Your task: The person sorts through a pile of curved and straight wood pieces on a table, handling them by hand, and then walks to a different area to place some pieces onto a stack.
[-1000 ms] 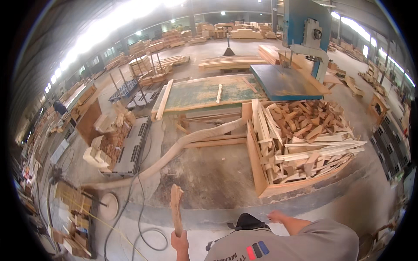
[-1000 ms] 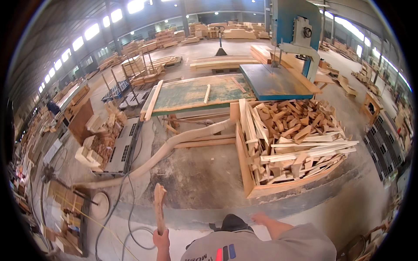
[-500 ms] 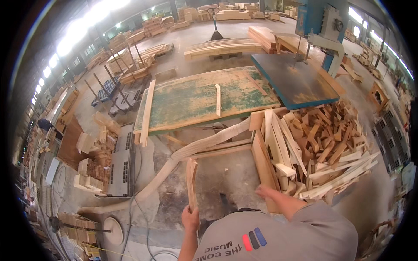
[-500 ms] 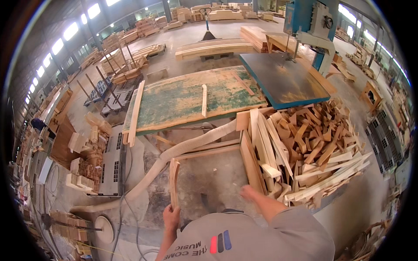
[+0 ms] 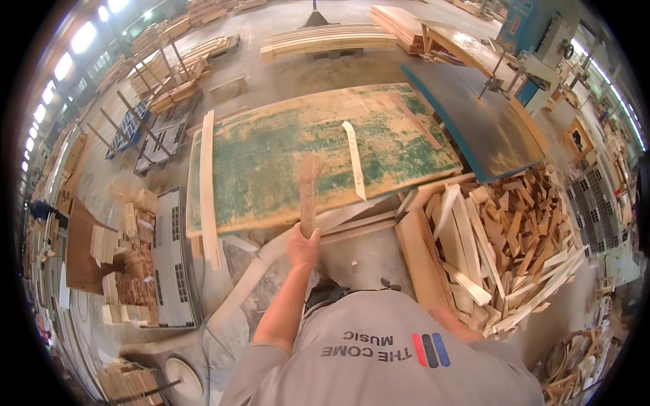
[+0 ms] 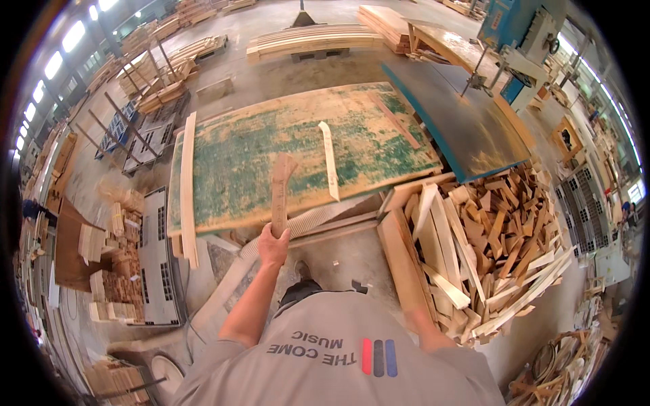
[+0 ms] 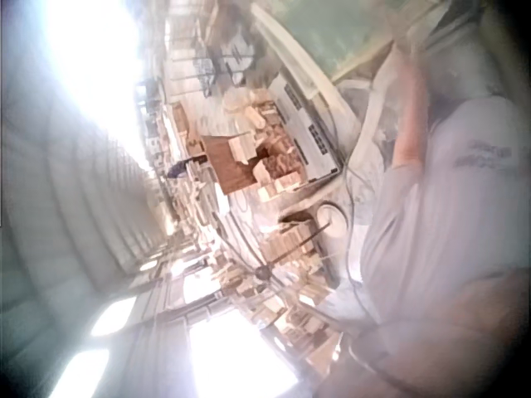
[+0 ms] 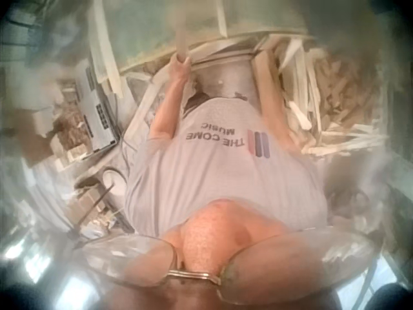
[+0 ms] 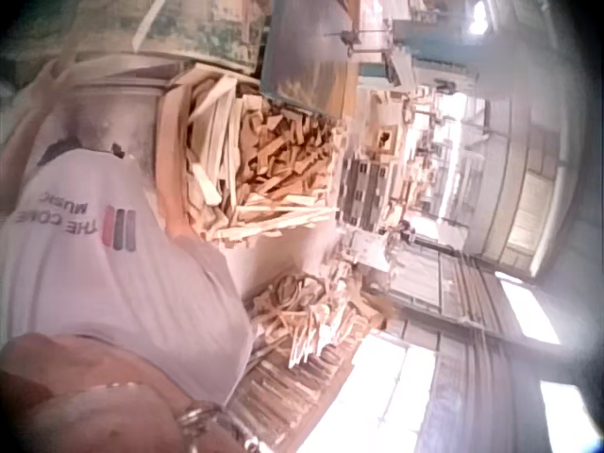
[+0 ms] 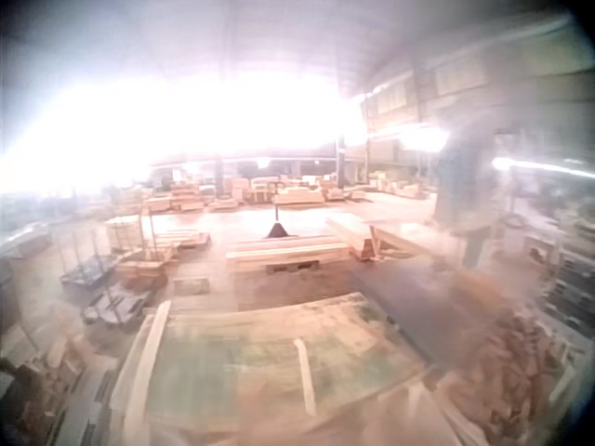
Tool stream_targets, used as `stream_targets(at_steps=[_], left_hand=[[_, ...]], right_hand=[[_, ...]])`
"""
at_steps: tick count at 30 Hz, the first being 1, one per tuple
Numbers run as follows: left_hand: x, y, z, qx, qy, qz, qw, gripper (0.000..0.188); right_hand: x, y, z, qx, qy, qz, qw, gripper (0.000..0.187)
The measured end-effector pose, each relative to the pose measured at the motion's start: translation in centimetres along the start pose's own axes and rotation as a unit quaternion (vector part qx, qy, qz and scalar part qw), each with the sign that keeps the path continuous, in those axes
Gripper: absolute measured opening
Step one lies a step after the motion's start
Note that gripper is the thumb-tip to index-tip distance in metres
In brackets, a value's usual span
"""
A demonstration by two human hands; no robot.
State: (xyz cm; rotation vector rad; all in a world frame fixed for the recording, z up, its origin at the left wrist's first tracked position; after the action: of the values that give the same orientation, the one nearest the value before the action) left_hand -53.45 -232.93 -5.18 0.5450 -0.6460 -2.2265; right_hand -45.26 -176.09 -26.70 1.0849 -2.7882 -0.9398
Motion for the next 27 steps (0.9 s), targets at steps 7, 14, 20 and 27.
stream_targets(at_steps=[7, 14, 20, 27], left_hand=[[14.0, -3.0, 2.5, 0.045, -0.036, -0.013, 0.998, 0.056], [20.3, -4.9, 2.8, 0.048, -0.034, -0.051, 0.997, 0.056], [20.4, -5.3, 3.0, 0.076, -0.037, -0.085, 0.993, 0.058], [21.8, -4.6, 2.7, 0.169, -0.056, -0.079, 0.981, 0.059]], right_hand=[[-2.5, -5.8, -6.2, 0.285, -0.426, 0.206, 0.834, 0.029], [14.8, -0.2, -19.7, 0.110, -0.364, 0.173, 0.909, 0.019], [22.6, 2.3, -9.9, 0.112, -0.297, 0.193, 0.928, 0.023], [36.5, 5.0, -21.1, 0.217, -0.153, 0.223, 0.938, 0.043]])
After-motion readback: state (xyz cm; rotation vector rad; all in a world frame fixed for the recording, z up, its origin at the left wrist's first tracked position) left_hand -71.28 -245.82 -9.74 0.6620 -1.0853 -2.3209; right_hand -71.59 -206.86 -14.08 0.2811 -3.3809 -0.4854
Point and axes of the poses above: each hand's wrist, its own x-axis towards the middle knuckle, its own y-axis out of the back of the hand, z = x × y, the point moved 7 cm from there along x, towards the middle knuckle, and after that the axes turned 14 degrees about y, right-handed, at the moved point
